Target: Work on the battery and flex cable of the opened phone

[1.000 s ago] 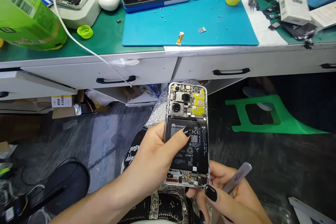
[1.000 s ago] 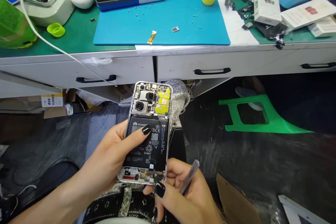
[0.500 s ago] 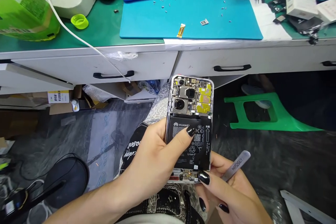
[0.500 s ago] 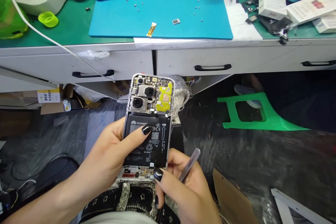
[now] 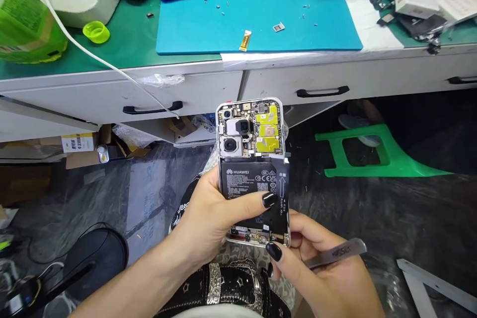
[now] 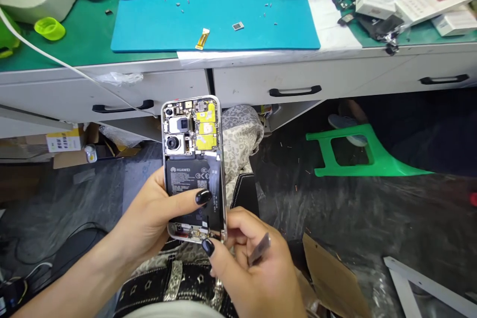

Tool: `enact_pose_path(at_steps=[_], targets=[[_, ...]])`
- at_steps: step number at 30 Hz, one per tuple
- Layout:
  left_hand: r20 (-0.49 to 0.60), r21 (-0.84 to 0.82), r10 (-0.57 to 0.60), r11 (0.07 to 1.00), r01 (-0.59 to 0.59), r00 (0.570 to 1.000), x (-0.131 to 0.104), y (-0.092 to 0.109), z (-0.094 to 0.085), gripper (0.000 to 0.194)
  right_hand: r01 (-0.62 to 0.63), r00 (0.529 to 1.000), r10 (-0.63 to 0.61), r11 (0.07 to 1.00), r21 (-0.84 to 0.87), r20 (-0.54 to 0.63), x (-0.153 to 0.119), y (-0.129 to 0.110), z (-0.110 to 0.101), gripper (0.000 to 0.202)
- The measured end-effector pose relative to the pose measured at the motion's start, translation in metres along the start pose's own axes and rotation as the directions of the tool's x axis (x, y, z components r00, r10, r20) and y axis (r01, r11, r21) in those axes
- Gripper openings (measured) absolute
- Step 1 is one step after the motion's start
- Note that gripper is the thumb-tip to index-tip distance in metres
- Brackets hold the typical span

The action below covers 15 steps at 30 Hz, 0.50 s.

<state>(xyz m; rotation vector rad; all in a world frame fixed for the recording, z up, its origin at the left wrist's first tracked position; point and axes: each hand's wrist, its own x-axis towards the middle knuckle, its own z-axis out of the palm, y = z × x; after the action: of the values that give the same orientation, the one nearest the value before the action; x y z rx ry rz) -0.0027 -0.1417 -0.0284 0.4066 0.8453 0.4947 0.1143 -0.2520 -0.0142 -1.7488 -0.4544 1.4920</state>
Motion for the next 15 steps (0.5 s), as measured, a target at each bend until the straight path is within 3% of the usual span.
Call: enact_pose_path(at_steps=[6,10,15], targets=[[0.175,0.081,-0.067,0.995,0.054,0.982,0.002,0.007,-0.006,0.032,0.046,0.998,-0.05,0.995,-0.084,-0.049,-0.002,-0.002,0.0,0.013],[0.172,0.118,-0.038,0.993,0.017,0.984,0.001,0.004,-0.01,0.035,0.128,0.991,-0.134,0.977,-0.173,-0.026,-0.003,-0.003,-0.004,0.011],[0.072,-0.035,0.067,0.997,-0.064,0.995,0.001,-0.004,-0.006,0.021,0.236,0.97,-0.244,0.937,-0.259,0.001,-0.001,-0.002,-0.006,0.007]])
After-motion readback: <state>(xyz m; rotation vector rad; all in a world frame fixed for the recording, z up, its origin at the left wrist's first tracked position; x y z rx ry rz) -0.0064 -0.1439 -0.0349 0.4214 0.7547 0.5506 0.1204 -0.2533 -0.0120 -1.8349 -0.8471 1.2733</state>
